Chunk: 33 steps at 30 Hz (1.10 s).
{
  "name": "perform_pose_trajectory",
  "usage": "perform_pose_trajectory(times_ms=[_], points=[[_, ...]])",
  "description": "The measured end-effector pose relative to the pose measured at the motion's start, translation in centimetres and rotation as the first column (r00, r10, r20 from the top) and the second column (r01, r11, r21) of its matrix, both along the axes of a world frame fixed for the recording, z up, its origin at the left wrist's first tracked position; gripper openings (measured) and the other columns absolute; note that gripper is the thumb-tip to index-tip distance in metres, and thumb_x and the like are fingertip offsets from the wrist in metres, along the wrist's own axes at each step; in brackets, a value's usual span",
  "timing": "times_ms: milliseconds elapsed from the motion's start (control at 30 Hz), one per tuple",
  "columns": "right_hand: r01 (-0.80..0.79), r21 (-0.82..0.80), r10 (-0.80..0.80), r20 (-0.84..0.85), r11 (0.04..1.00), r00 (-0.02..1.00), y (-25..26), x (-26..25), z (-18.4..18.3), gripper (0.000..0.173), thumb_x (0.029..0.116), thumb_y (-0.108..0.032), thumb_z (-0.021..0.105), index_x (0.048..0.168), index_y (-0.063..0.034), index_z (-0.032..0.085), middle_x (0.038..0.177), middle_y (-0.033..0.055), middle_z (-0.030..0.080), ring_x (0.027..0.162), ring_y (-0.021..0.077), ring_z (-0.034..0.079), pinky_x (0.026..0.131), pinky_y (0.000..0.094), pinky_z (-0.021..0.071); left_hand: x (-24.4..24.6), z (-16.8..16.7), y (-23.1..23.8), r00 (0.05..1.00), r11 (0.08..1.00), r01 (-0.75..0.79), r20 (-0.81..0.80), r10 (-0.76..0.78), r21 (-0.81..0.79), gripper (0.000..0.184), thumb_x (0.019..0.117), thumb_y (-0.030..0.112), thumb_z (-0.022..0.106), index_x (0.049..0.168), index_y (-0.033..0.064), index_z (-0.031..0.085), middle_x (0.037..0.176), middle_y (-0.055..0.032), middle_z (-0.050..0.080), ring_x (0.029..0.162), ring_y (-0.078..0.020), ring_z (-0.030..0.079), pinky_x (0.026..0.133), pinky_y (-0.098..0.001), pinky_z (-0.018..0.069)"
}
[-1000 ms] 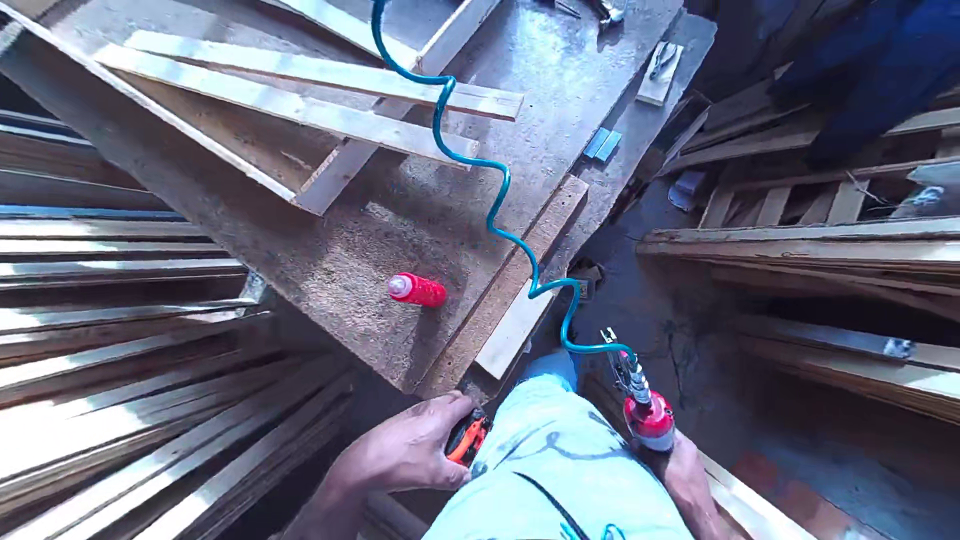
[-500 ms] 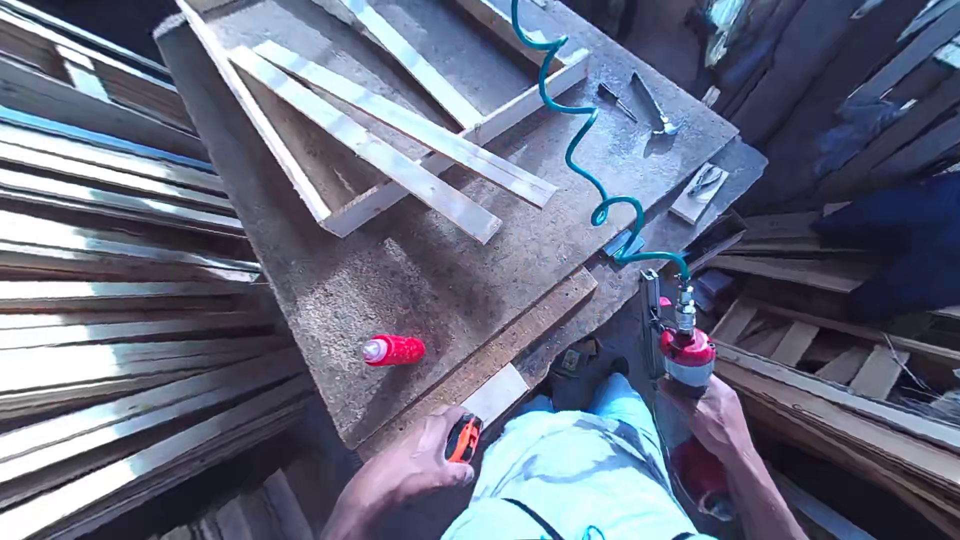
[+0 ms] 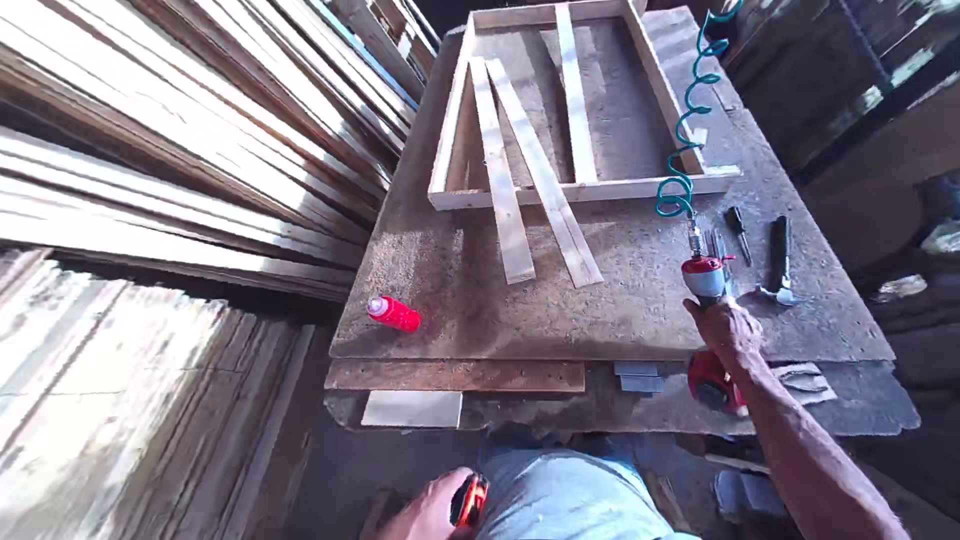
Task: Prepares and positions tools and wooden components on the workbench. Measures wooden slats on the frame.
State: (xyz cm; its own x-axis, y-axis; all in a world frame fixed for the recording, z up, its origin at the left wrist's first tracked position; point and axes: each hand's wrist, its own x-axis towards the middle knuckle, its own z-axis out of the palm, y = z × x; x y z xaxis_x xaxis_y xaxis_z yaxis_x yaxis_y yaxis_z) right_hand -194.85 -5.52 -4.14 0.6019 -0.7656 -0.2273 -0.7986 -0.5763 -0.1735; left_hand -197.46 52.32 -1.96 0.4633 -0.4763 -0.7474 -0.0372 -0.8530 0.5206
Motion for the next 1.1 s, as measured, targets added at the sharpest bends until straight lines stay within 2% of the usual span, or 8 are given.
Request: perform_pose_trajectory(times_ms=[133, 233, 333, 567, 733, 867, 1000, 1100], points=[[-0.095, 0.064, 0.098, -0.038, 0.993, 0.994, -2.4, 5.1, -3.8, 0.077, 0.0886, -0.063, 0.067, 0.125, 0.0047, 0.061, 0.116, 0.0295, 0.068, 0.111, 0.0484, 0.065, 0.093, 0.071, 0.0476, -1.3, -1.2, -1.7, 0.931, 0.924, -0.365, -0.028, 0.364, -0.114, 0.08, 0.0769, 0.051, 0.081, 0.138, 0.0046, 0.057, 0.116, -0.0149, 0.071, 0.106, -0.0249, 0.07, 0.097, -0.0482, 0.0557], [-0.155, 0.092, 0.162, -0.078, 0.984, 0.984, -2.2, 7.1, -6.5, 0.074, 0.085, -0.059, 0.072, 0.123, 0.0039, 0.062, 0.114, 0.0279, 0.069, 0.109, 0.0474, 0.066, 0.094, 0.0696, 0.0484, -0.7, -3.5, -3.2, 0.717, 0.634, -0.691, -0.218, 0.662, -0.348, 0.084, 0.0754, 0.049, 0.083, 0.136, 0.0011, 0.051, 0.104, -0.012, 0.072, 0.088, -0.0217, 0.074, 0.081, -0.0419, 0.0637], [-0.196, 0.098, 0.205, -0.089, 0.976, 0.975, -1.7, 8.1, -8.1, 0.07, 0.0868, -0.056, 0.071, 0.123, 0.0034, 0.062, 0.114, 0.0276, 0.07, 0.11, 0.0478, 0.066, 0.096, 0.0686, 0.0478, 2.6, -6.1, -5.8, 0.624, 0.576, -0.729, -0.015, 0.781, -0.369, 0.077, 0.0721, 0.046, 0.084, 0.131, 0.0055, 0.058, 0.105, -0.0095, 0.072, 0.091, -0.0191, 0.072, 0.081, -0.0414, 0.0626], [-0.146, 0.145, 0.167, -0.141, 0.979, 0.976, -2.5, 9.3, -10.6, 0.074, 0.0841, -0.058, 0.074, 0.127, -0.0001, 0.058, 0.115, 0.0243, 0.07, 0.111, 0.0428, 0.067, 0.093, 0.0631, 0.0524, 16.5, -10.8, -12.1, 0.712, 0.841, -0.54, 0.546, 0.442, 0.023, 0.076, 0.0786, 0.046, 0.081, 0.143, 0.0121, 0.056, 0.136, -0.0189, 0.061, 0.126, -0.0345, 0.06, 0.107, -0.0543, 0.0492], [-0.018, 0.204, 0.05, -0.152, 0.979, 0.987, -3.1, 10.0, -10.0, 0.086, 0.0843, -0.064, 0.073, 0.138, -0.0004, 0.051, 0.122, 0.025, 0.067, 0.113, 0.0415, 0.067, 0.093, 0.0624, 0.0535, 22.8, -16.0, -13.8, 0.753, 0.852, -0.443, 0.633, 0.183, 0.28, 0.077, 0.087, 0.052, 0.073, 0.151, 0.0143, 0.05, 0.146, -0.023, 0.053, 0.137, -0.039, 0.05, 0.113, -0.0533, 0.0438], [0.01, 0.206, 0.014, -0.118, 0.979, 0.993, -4.7, 9.9, -11.0, 0.086, 0.0849, -0.058, 0.076, 0.143, -0.0026, 0.046, 0.12, 0.026, 0.067, 0.111, 0.0435, 0.067, 0.091, 0.0642, 0.0538, 24.0, -16.1, -14.0, 0.77, 0.845, -0.429, 0.618, 0.158, 0.319, 0.09, 0.0809, 0.059, 0.077, 0.154, 0.016, 0.047, 0.154, -0.021, 0.046, 0.143, -0.0394, 0.043, 0.117, -0.0535, 0.0385], [-0.036, 0.088, 0.043, -0.076, 0.995, 0.996, -3.4, 11.3, -9.0, 0.078, 0.0875, -0.051, 0.076, 0.137, 0.0045, 0.054, 0.129, 0.0309, 0.062, 0.119, 0.0483, 0.061, 0.097, 0.066, 0.0488, 24.8, -13.8, -14.7, 0.64, 0.883, -0.466, 0.666, 0.383, -0.06, 0.074, 0.0887, 0.058, 0.07, 0.14, 0.0061, 0.06, 0.144, -0.023, 0.056, 0.137, -0.0395, 0.051, 0.115, -0.0556, 0.0416], [-0.178, 0.128, 0.156, 0.163, 0.976, 0.974, 0.7, 14.8, -7.1, 0.066, 0.0965, -0.053, 0.063, 0.137, -0.0009, 0.061, 0.138, 0.0269, 0.06, 0.129, 0.0449, 0.057, 0.108, 0.0646, 0.0435, 26.8, -12.5, -17.6, 0.609, 0.601, -0.661, 0.145, 0.78, -0.449, 0.057, 0.1027, 0.041, 0.056, 0.142, -0.0003, 0.053, 0.127, -0.0146, 0.069, 0.113, -0.0209, 0.069, 0.098, -0.0391, 0.0577]])
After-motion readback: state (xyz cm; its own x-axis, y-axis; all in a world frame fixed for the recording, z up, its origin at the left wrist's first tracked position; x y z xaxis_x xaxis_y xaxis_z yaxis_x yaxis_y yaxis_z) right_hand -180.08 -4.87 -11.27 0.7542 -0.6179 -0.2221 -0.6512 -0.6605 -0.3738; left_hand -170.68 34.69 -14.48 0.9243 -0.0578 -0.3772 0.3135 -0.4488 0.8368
